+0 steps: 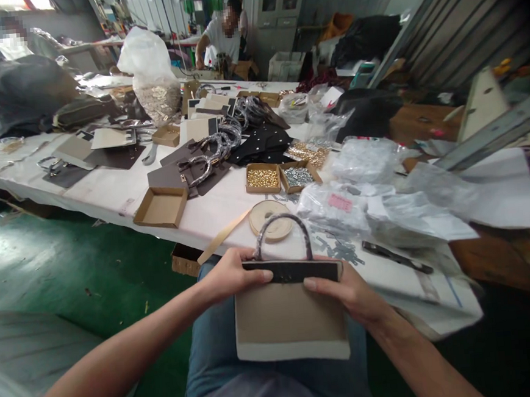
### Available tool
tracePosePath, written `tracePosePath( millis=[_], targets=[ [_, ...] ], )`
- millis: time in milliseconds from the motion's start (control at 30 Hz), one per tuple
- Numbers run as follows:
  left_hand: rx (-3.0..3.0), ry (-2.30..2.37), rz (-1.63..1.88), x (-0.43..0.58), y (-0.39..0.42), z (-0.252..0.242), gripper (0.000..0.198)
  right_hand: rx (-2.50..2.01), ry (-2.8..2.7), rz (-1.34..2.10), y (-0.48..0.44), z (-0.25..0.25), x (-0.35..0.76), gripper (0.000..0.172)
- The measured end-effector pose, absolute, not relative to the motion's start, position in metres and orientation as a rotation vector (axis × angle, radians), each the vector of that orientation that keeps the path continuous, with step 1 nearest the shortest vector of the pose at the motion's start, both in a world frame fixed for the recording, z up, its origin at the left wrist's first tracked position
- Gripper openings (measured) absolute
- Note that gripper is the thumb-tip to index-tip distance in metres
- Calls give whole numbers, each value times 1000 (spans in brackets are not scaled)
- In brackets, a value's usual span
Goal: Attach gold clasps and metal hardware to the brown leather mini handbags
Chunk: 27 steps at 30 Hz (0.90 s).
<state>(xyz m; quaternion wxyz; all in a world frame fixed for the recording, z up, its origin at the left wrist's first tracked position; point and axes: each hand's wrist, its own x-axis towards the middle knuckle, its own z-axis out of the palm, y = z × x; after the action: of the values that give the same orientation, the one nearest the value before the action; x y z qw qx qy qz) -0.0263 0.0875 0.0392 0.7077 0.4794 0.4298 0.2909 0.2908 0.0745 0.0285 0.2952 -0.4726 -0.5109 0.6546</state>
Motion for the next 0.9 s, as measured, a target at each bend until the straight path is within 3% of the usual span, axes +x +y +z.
tracePosePath(
  millis=[133, 267, 533, 600, 733, 900],
  targets=[
    [924, 949, 630, -23, 147, 49, 57, -1244, -1247, 1704, 128, 50, 280, 64],
    [1001, 1097, 640, -18, 212, 60, 47, -1280, -1186, 1668, 194, 54, 272, 66],
    [1266, 1461, 518, -16, 268, 34, 30, -1587, -1427, 1195, 259, 0, 261, 55],
    [1346, 1546, 439, -16, 274, 26, 34, -1691, -1594, 944, 261, -7, 261, 56],
    [1491, 1693, 328, -9, 280, 20, 44, -1951, -1828, 544, 258, -5, 257, 77],
    [1821, 1859, 244, -2, 274, 24, 65, -1976, -1983, 497, 252, 1, 249, 60]
  ],
)
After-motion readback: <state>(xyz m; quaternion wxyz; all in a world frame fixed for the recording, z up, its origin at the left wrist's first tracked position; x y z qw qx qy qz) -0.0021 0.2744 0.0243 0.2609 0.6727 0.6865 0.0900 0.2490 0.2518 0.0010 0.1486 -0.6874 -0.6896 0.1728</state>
